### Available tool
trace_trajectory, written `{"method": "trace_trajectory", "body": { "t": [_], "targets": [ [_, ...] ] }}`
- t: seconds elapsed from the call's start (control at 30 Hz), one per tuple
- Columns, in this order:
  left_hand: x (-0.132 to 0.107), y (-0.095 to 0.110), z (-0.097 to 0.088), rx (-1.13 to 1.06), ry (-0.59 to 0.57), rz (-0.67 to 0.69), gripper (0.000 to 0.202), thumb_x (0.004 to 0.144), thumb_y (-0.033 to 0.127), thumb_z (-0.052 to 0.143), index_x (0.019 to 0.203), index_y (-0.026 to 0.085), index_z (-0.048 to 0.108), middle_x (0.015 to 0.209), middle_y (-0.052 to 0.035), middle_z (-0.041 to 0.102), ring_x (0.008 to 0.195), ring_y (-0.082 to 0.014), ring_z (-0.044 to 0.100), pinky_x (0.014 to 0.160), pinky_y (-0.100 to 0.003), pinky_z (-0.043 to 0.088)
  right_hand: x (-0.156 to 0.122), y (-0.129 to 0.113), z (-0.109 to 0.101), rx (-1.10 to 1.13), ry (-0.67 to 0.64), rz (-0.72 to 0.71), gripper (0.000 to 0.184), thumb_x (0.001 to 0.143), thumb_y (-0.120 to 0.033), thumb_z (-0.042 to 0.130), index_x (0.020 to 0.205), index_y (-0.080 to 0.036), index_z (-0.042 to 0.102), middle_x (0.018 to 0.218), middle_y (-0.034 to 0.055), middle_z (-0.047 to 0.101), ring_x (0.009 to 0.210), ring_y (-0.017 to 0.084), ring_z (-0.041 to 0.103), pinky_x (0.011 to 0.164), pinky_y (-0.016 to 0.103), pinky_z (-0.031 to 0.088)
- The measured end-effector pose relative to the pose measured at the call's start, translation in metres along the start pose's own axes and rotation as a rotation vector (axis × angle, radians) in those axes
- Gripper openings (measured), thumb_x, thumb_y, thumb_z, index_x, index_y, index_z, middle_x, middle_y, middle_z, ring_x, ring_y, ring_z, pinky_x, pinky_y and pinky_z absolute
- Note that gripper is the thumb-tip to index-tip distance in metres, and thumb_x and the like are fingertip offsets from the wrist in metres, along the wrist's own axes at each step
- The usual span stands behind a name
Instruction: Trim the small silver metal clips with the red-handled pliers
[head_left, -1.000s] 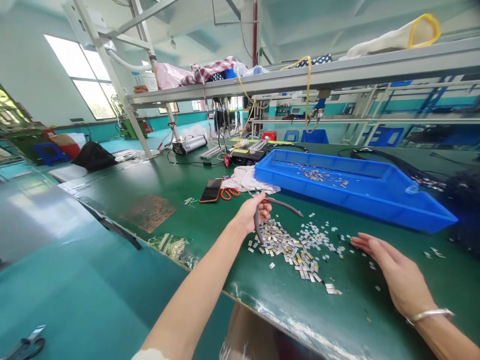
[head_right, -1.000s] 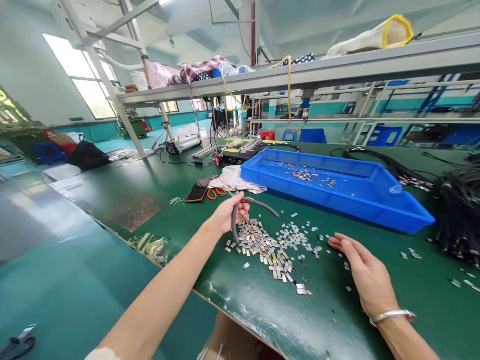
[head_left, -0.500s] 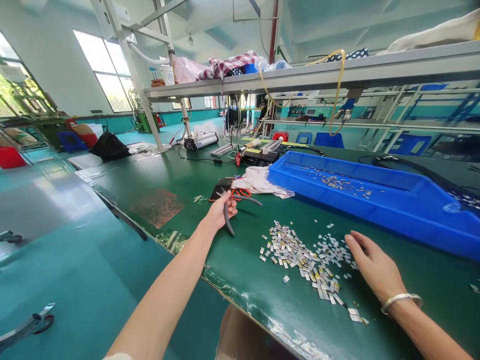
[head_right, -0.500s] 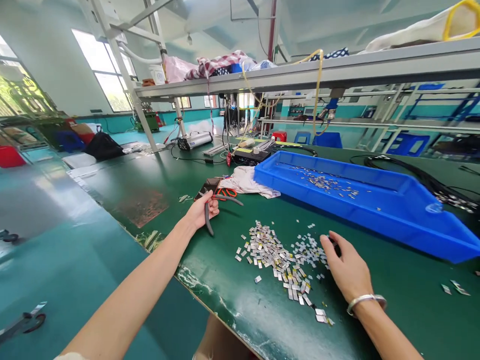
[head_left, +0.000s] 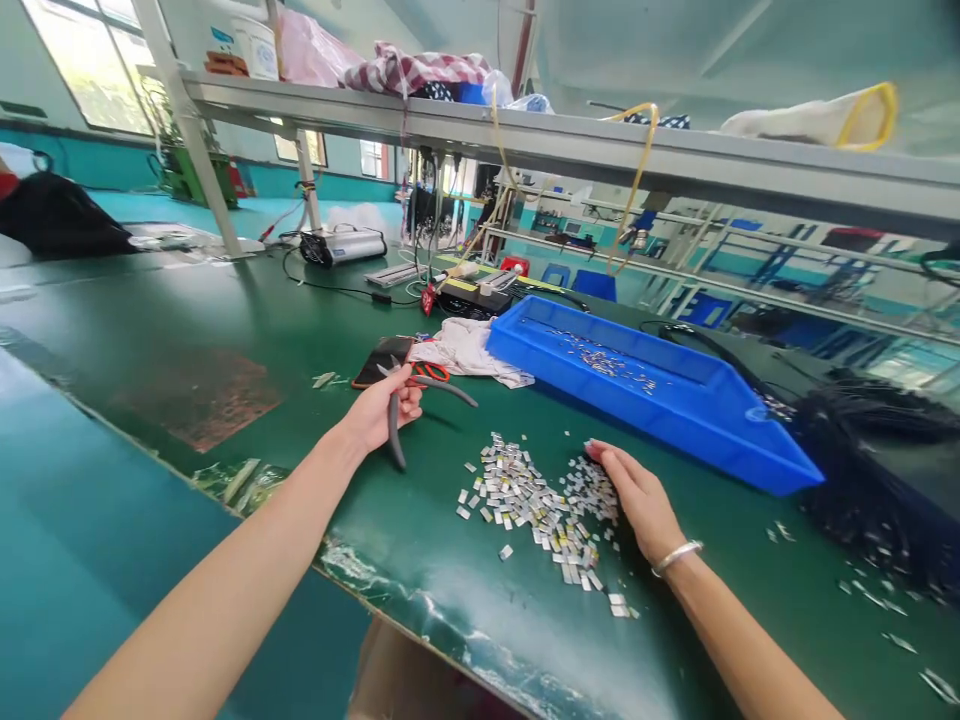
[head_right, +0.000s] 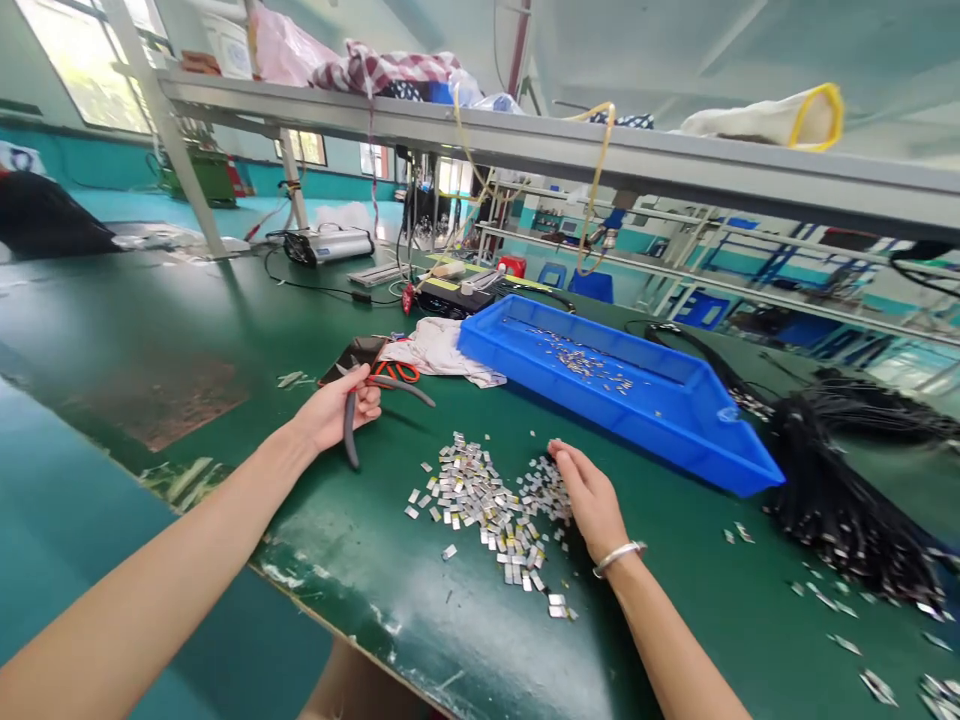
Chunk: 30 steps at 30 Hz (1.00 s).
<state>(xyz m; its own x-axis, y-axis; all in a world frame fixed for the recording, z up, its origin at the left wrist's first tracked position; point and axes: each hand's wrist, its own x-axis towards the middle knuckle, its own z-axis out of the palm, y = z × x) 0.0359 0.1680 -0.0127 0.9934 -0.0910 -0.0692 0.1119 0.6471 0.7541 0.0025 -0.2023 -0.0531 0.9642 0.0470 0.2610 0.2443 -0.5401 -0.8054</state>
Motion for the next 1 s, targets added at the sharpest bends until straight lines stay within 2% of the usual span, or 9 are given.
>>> {"method": "trace_trajectory", "body": {
  "t": [0.1, 0.2, 0.37, 0.47, 0.57, 0.7, 0.83, 1.0],
  "targets": [
    [0.001, -0.002, -0.001, 0.034, -0.006, -0.014, 0.024, 0.086, 0.025, 0.058, 0.068, 0.012, 0.050, 0.058, -0.0020, 0.044, 0.046, -0.0109, 0.039, 0.044, -0.020, 0.040, 0.005, -0.003, 0.002, -0.070, -0.092, -0.105, 0.039, 0.088, -0.048, 0.049, 0.111, -0.019, 0.059, 0.117, 0.0072, 0.057, 0.110, 0.021, 0.050, 0.099, 0.045, 0.033],
    [0.001, -0.003, -0.002, 0.071, -0.015, -0.025, 0.021, 0.086, 0.026, 0.060, 0.073, 0.012, 0.052, 0.058, -0.0016, 0.043, 0.047, -0.0113, 0.039, 0.045, -0.021, 0.040, 0.009, -0.009, 0.009, -0.098, -0.184, -0.192, 0.033, 0.090, -0.044, 0.048, 0.108, -0.019, 0.059, 0.117, 0.0065, 0.056, 0.110, 0.020, 0.049, 0.098, 0.044, 0.033],
    [0.000, -0.003, -0.002, 0.111, -0.007, -0.017, 0.021, 0.086, 0.026, 0.059, 0.072, 0.013, 0.051, 0.059, -0.0016, 0.043, 0.048, -0.0114, 0.039, 0.047, -0.021, 0.042, 0.008, -0.007, 0.010, -0.102, -0.228, -0.225, 0.021, 0.088, -0.035, 0.053, 0.093, -0.016, 0.061, 0.116, 0.0062, 0.055, 0.108, 0.019, 0.050, 0.095, 0.042, 0.036],
    [0.001, -0.002, -0.002, 0.129, -0.001, -0.011, 0.022, 0.086, 0.026, 0.059, 0.071, 0.013, 0.050, 0.060, -0.0019, 0.044, 0.049, -0.0115, 0.038, 0.047, -0.021, 0.042, -0.003, -0.003, -0.002, -0.096, -0.233, -0.191, 0.017, 0.086, -0.031, 0.054, 0.083, -0.015, 0.058, 0.114, 0.0055, 0.055, 0.107, 0.019, 0.049, 0.090, 0.039, 0.038],
    [0.001, -0.001, -0.001, 0.142, -0.004, -0.012, 0.021, 0.086, 0.027, 0.058, 0.072, 0.013, 0.050, 0.060, -0.0021, 0.044, 0.049, -0.0116, 0.038, 0.047, -0.021, 0.042, -0.020, 0.000, -0.023, -0.080, -0.224, -0.119, 0.017, 0.087, -0.033, 0.052, 0.079, -0.018, 0.057, 0.116, 0.0044, 0.054, 0.101, 0.019, 0.052, 0.084, 0.035, 0.041],
    [-0.001, 0.000, 0.004, 0.147, -0.020, -0.020, 0.021, 0.086, 0.024, 0.058, 0.070, 0.014, 0.048, 0.059, -0.0010, 0.042, 0.050, -0.0116, 0.037, 0.049, -0.021, 0.042, -0.046, 0.003, -0.058, -0.011, -0.216, -0.001, 0.020, 0.088, -0.039, 0.049, 0.088, -0.022, 0.060, 0.117, 0.0038, 0.056, 0.107, 0.021, 0.051, 0.091, 0.034, 0.039],
    [-0.001, 0.000, 0.007, 0.163, -0.014, -0.022, 0.021, 0.087, 0.021, 0.056, 0.069, 0.013, 0.048, 0.060, -0.0017, 0.041, 0.052, -0.0120, 0.037, 0.049, -0.022, 0.042, -0.061, 0.010, -0.079, 0.063, -0.099, 0.113, 0.028, 0.091, -0.043, 0.044, 0.106, -0.025, 0.058, 0.115, 0.0038, 0.058, 0.108, 0.020, 0.051, 0.095, 0.037, 0.037],
    [0.000, 0.001, 0.009, 0.199, -0.009, -0.033, 0.021, 0.089, 0.020, 0.052, 0.069, 0.014, 0.048, 0.061, -0.0027, 0.042, 0.054, -0.0128, 0.039, 0.049, -0.022, 0.043, -0.061, 0.018, -0.075, 0.107, 0.103, 0.120, 0.033, 0.091, -0.044, 0.046, 0.105, -0.018, 0.059, 0.112, 0.0065, 0.059, 0.109, 0.020, 0.050, 0.100, 0.042, 0.031]
  ]
}}
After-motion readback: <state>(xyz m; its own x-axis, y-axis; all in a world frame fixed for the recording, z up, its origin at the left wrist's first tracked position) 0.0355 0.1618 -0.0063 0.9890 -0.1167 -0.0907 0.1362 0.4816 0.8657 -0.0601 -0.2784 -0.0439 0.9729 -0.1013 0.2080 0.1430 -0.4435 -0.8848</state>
